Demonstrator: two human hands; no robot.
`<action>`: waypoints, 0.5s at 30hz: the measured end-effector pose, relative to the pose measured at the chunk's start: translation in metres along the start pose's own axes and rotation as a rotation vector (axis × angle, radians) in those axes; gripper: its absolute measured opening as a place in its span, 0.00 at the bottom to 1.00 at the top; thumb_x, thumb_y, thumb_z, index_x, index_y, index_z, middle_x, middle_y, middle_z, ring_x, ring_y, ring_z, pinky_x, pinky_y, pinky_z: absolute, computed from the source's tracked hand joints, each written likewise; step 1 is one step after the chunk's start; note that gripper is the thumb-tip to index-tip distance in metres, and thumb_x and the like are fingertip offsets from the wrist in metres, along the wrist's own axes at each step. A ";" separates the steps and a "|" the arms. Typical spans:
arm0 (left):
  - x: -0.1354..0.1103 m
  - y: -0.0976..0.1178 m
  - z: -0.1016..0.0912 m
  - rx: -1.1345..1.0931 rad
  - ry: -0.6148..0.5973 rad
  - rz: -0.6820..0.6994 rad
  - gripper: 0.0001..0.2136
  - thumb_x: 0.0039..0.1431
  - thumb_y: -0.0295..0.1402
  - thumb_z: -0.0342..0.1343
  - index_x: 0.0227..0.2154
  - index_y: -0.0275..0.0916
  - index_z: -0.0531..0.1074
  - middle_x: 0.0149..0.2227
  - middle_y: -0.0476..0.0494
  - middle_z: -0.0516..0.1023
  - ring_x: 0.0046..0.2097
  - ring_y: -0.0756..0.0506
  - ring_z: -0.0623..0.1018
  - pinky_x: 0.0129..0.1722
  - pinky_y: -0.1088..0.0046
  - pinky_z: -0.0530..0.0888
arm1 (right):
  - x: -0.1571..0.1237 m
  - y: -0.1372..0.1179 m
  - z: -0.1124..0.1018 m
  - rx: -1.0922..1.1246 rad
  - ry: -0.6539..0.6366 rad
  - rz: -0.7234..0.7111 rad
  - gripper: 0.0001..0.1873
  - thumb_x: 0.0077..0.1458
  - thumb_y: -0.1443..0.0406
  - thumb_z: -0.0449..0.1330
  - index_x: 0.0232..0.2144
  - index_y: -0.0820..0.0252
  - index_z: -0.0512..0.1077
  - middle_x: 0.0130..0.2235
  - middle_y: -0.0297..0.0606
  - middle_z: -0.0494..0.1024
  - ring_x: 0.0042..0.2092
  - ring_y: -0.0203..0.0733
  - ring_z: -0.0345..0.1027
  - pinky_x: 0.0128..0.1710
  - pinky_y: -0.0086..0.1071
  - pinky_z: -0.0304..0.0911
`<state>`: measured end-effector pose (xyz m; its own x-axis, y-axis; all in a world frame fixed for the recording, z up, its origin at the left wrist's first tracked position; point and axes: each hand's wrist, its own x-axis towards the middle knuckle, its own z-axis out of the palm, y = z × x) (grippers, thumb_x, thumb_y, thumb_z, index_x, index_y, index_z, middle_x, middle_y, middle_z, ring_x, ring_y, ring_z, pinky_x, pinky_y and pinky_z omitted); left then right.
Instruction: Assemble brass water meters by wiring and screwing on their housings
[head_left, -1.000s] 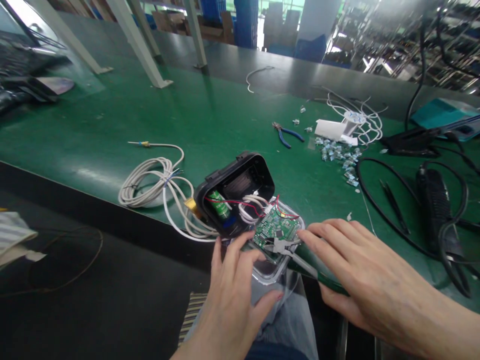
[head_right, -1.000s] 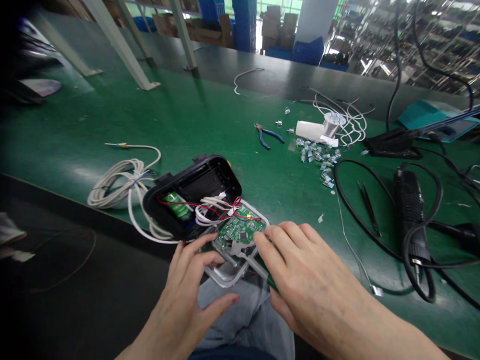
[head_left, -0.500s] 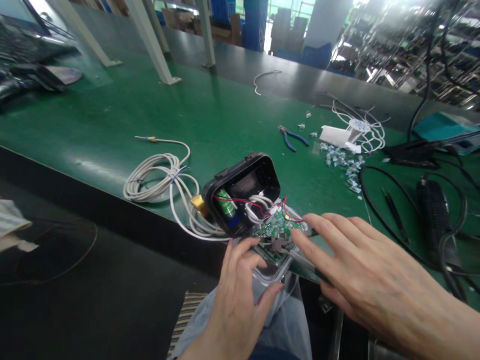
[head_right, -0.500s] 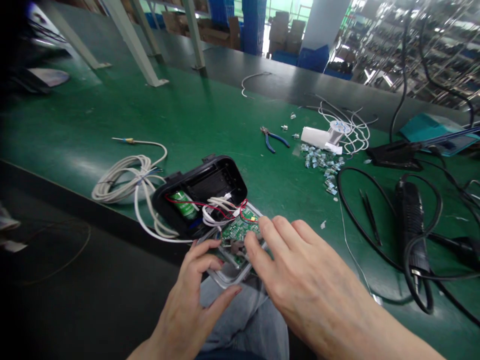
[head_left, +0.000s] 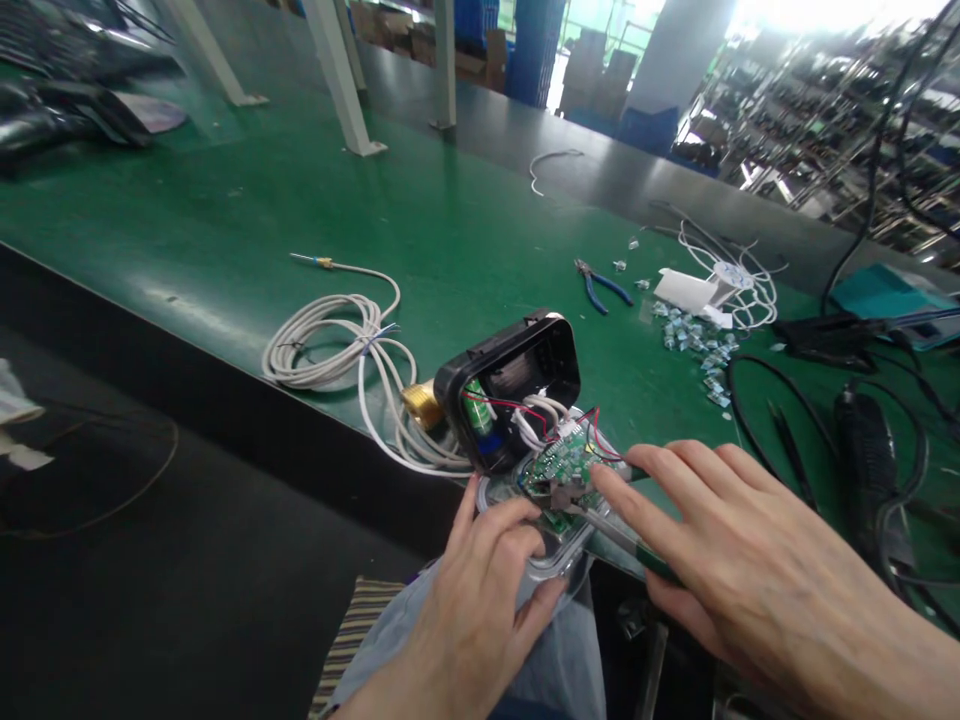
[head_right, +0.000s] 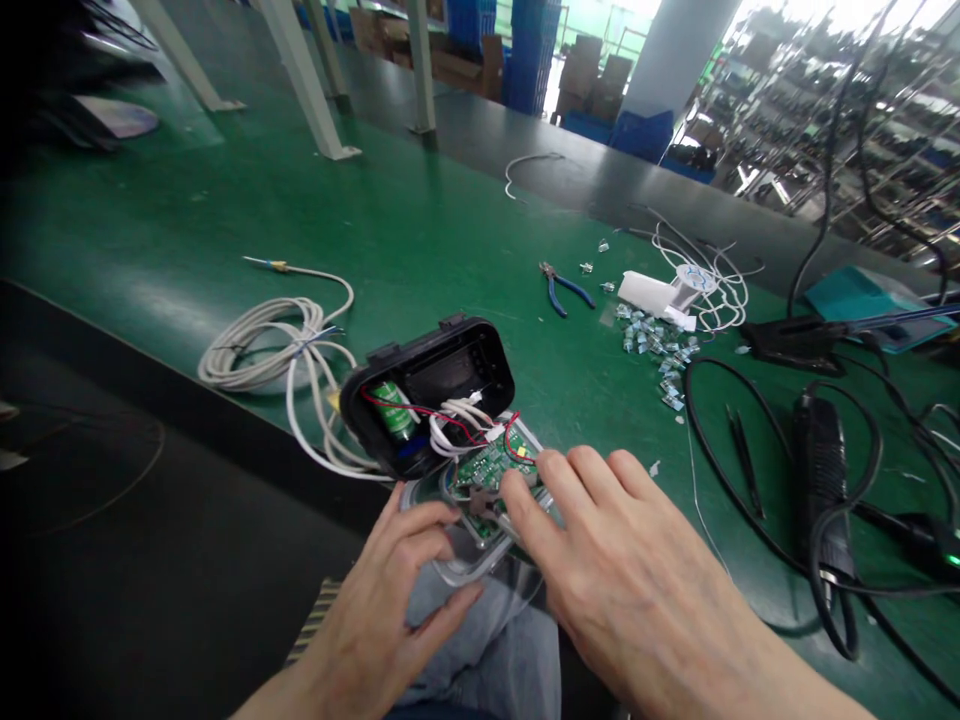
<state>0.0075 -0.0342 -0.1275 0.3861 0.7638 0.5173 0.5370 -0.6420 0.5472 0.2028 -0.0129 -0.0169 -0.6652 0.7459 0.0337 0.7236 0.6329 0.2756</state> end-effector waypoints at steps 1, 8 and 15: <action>0.000 -0.001 -0.001 -0.006 -0.009 0.004 0.09 0.56 0.26 0.56 0.40 0.35 0.65 0.40 0.42 0.73 0.46 0.46 0.74 0.59 0.47 0.62 | 0.000 0.000 0.000 0.002 -0.002 -0.004 0.22 0.48 0.69 0.54 0.48 0.58 0.68 0.43 0.44 0.72 0.41 0.50 0.64 0.33 0.39 0.57; 0.000 -0.006 -0.006 -0.026 -0.074 0.030 0.02 0.57 0.28 0.56 0.31 0.38 0.68 0.35 0.48 0.74 0.38 0.48 0.74 0.58 0.46 0.63 | 0.004 0.000 -0.003 -0.029 -0.006 -0.030 0.25 0.45 0.68 0.57 0.49 0.60 0.68 0.43 0.45 0.72 0.41 0.51 0.64 0.33 0.40 0.57; 0.000 -0.009 -0.007 -0.062 -0.054 0.047 0.03 0.57 0.28 0.57 0.29 0.36 0.68 0.34 0.48 0.74 0.37 0.49 0.73 0.59 0.46 0.62 | 0.013 0.000 -0.010 -0.071 -0.038 -0.076 0.26 0.45 0.66 0.60 0.49 0.57 0.67 0.43 0.40 0.72 0.41 0.47 0.63 0.35 0.38 0.54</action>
<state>-0.0026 -0.0292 -0.1283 0.4505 0.7341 0.5080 0.4706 -0.6789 0.5637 0.1924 -0.0056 -0.0067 -0.7092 0.7045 -0.0258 0.6556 0.6725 0.3434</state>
